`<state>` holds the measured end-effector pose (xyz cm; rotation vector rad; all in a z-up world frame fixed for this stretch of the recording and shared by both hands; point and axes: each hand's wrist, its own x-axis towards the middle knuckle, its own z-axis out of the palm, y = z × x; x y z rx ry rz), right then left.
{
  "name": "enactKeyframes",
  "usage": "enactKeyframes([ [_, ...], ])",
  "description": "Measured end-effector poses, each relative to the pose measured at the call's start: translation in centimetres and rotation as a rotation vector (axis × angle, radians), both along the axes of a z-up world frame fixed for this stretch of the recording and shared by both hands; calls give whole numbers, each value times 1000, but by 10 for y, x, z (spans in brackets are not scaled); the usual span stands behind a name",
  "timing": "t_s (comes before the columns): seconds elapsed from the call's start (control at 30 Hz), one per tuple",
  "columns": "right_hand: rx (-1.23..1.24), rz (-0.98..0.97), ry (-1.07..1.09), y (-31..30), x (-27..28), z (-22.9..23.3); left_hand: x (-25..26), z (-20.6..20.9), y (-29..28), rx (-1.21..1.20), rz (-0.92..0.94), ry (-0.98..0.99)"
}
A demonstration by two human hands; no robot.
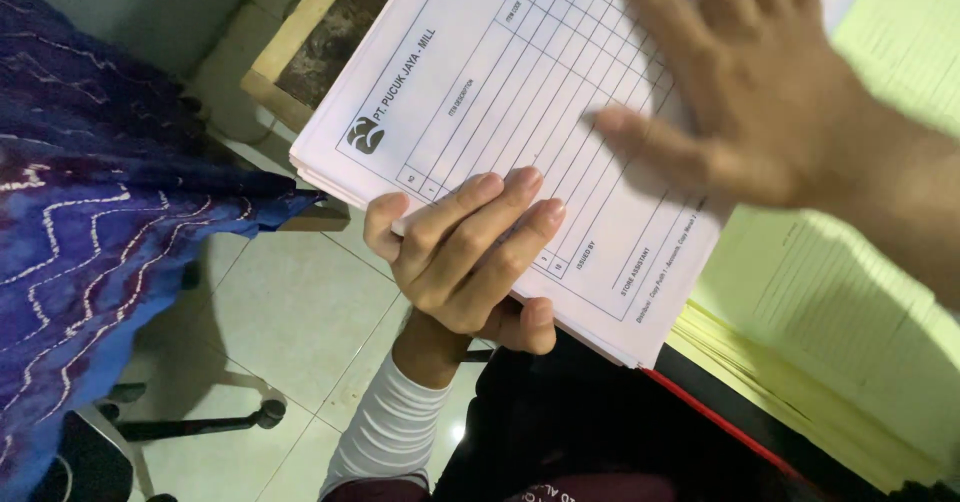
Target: Sorting and organizing various printed forms and documents on a desk
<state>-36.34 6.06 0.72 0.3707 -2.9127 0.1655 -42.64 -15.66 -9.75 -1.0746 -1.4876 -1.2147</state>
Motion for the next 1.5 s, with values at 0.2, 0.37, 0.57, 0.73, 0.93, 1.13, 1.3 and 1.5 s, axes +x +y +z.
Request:
enactKeyframes([
  [0.2,17,-136,-237,-50,38,6,18,81,-28,-431,-72,-369],
  [0.37,97,-140,-237,-48,39,3,1,102,-19,-742,-156,-258],
  [0.57,39,-170,-294,-55,34,12,-24,89,4,-1057,-58,-293],
  [0.73,82,-199,-310,-54,37,8,-21,91,6,-1119,10,-333],
  [0.93,69,-168,-261,-53,53,12,-20,91,8,-1203,44,-349],
  [1.13,87,-101,-258,-54,93,17,-25,95,10,-1294,9,-367],
  [1.3,49,-127,-282,-61,141,29,-29,103,14,-1393,-51,-396],
  [1.5,285,-452,-255,-64,202,23,-25,119,18,-1434,-98,-414],
])
